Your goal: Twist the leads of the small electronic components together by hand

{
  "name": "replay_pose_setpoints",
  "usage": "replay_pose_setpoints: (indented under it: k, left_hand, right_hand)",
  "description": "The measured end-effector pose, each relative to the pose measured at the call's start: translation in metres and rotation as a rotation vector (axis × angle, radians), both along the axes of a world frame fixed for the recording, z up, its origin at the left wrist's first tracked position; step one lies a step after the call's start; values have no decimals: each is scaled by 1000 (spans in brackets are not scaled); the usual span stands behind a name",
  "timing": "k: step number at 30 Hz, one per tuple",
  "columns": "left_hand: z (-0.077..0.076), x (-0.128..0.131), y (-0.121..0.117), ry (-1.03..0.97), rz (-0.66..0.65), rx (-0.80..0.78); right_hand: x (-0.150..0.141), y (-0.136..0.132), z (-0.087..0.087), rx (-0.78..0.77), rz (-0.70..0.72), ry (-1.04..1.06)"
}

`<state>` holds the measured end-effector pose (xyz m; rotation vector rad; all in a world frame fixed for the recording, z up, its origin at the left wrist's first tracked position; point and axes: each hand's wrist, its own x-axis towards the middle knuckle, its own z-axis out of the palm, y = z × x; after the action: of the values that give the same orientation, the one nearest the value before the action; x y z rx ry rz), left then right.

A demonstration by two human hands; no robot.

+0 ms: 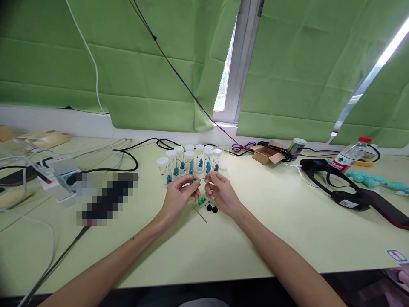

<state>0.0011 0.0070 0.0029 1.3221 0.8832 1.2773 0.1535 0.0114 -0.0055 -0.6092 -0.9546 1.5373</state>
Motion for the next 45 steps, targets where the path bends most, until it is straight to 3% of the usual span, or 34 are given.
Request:
replay_pose_setpoints:
  k: [35, 40, 45]
  left_hand:
    - [-5, 2, 0, 136, 17, 138]
    - [-4, 3, 0, 100, 32, 109]
    - [-1, 2, -1, 52, 48, 53]
  right_hand:
    - [-1, 4, -6, -22, -36, 5]
    - [-3, 2, -4, 15, -118, -71]
    - [-6, 0, -2, 103, -296, -225]
